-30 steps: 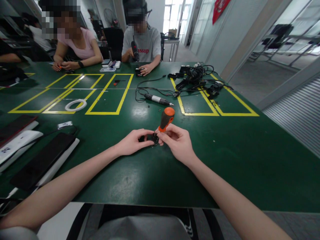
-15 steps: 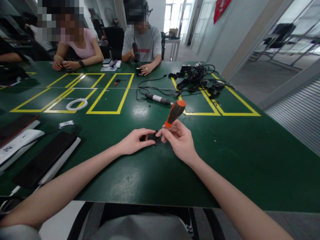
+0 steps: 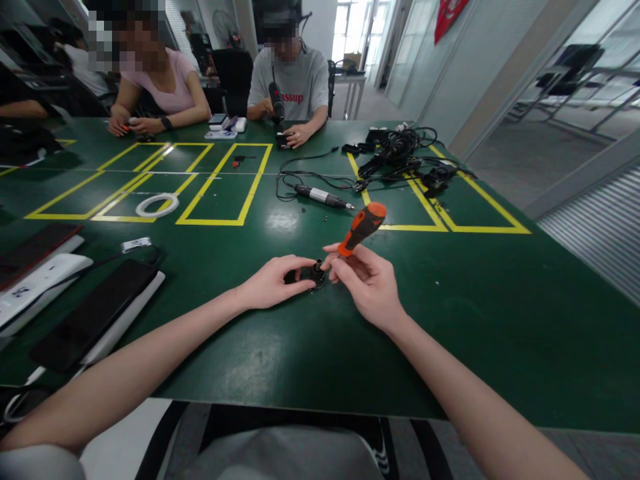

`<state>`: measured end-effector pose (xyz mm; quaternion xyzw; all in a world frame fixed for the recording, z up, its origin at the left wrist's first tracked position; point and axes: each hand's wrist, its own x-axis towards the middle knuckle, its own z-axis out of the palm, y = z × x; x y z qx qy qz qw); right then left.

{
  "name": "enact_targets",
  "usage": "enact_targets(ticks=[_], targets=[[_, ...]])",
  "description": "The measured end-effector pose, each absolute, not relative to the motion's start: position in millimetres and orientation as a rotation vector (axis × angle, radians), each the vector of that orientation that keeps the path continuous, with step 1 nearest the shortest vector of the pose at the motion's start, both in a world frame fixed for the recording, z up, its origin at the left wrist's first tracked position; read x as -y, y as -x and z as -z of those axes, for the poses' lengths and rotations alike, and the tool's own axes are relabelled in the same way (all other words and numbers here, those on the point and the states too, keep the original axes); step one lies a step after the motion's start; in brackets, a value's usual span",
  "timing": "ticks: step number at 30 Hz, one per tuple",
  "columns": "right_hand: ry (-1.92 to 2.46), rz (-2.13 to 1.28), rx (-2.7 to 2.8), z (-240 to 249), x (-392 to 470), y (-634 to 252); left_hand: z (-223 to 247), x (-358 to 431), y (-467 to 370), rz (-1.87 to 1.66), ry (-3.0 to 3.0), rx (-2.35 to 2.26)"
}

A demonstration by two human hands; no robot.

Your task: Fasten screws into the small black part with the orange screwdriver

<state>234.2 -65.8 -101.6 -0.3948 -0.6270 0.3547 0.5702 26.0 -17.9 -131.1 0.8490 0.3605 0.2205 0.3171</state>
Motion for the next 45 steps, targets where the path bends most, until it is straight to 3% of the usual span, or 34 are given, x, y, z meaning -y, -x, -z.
enact_targets(ticks=[15, 24, 36, 45], targets=[[1.036, -0.773, 1.329, 98.5, 61.0, -237.7, 131.9, 18.3, -26.2, -0.591, -2.282, -0.941], [0.895, -0.931, 1.383, 100.7, 61.3, -232.7, 129.1, 18.1, -27.0, -0.586, -2.254, -0.952], [0.99, -0.801, 1.337, 99.2, 56.5, -234.9, 122.3, 15.0, -27.9, -0.577, -2.161, -0.913], [0.896, -0.894, 1.392, 101.6, 57.1, -229.5, 104.1, -2.3, -31.3, -0.413, -1.969, -0.859]])
